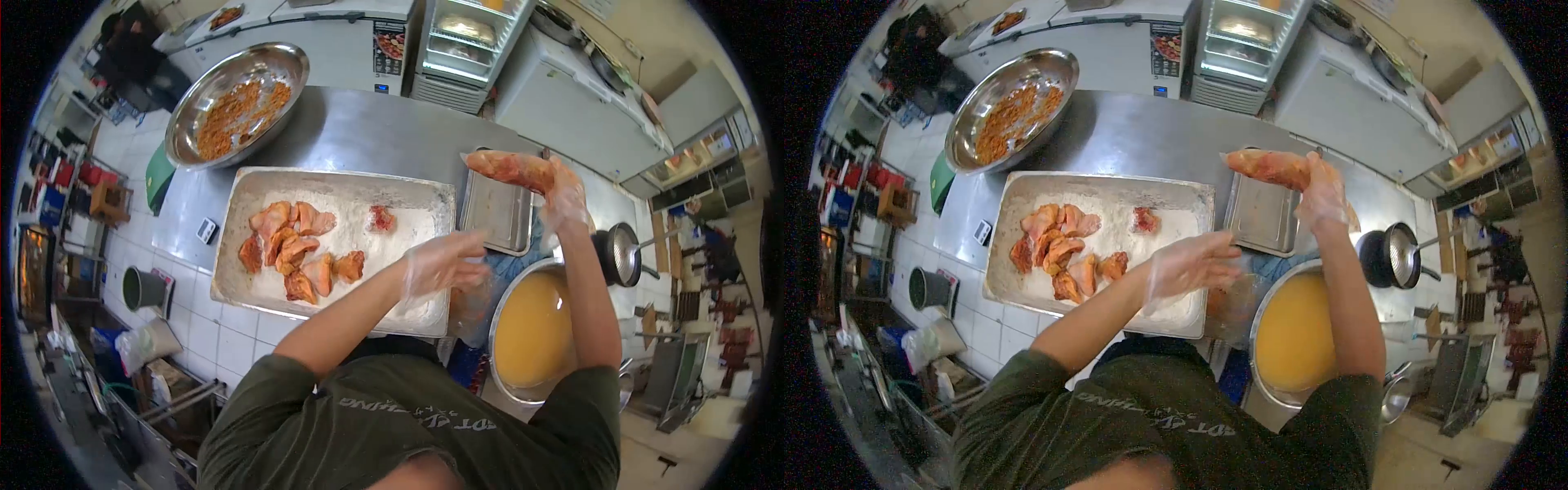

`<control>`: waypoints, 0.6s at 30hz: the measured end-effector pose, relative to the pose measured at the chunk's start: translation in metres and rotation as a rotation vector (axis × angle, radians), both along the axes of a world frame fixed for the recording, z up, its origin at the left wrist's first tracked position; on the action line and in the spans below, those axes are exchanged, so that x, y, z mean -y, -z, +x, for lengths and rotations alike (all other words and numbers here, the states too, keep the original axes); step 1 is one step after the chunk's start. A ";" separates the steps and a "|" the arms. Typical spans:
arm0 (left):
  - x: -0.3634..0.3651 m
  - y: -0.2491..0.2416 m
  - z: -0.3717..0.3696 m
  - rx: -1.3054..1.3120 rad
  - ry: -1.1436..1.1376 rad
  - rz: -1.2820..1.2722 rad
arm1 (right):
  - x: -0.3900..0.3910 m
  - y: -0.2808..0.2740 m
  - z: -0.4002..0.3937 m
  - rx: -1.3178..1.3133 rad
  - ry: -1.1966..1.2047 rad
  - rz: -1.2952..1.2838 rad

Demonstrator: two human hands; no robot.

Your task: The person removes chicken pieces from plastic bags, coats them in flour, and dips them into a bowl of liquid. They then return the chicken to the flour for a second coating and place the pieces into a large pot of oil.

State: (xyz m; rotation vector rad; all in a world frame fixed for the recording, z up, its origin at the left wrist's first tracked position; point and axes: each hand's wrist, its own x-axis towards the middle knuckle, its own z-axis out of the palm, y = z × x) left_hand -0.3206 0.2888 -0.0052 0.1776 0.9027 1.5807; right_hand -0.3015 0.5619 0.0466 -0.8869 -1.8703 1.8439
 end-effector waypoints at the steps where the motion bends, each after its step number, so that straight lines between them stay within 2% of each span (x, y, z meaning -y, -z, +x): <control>1: -0.017 0.010 -0.003 0.164 -0.068 0.062 | 0.015 -0.014 0.007 -0.042 -0.034 -0.073; 2: -0.030 0.012 -0.009 0.324 -0.132 0.124 | 0.031 -0.029 0.014 -0.080 -0.068 -0.147; 5: -0.046 -0.018 -0.026 0.292 -0.439 0.349 | 0.079 -0.042 0.028 -0.325 -0.141 -0.377; 8: -0.030 -0.025 -0.051 0.226 -0.694 0.674 | 0.120 -0.034 0.034 -0.386 -0.271 -0.424; 11: 0.020 -0.046 -0.075 0.178 -0.878 0.461 | 0.159 -0.029 0.041 -0.408 -0.403 -0.529; 12: 0.031 -0.043 -0.084 0.169 -0.910 0.463 | 0.168 -0.029 0.039 -0.432 -0.447 -0.586; 14: 0.054 -0.032 -0.098 0.149 -0.976 0.469 | 0.159 0.008 0.023 -0.491 -0.725 -0.243; 15: 0.066 -0.036 -0.095 0.158 -0.991 0.455 | 0.175 0.014 0.005 -0.447 -0.704 0.203; 17: 0.080 -0.026 -0.095 0.155 -1.014 0.421 | 0.215 0.017 -0.015 -0.437 -0.696 0.394; 18: 0.087 -0.021 -0.095 0.154 -1.023 0.405 | 0.239 0.016 -0.022 -0.484 -0.725 0.143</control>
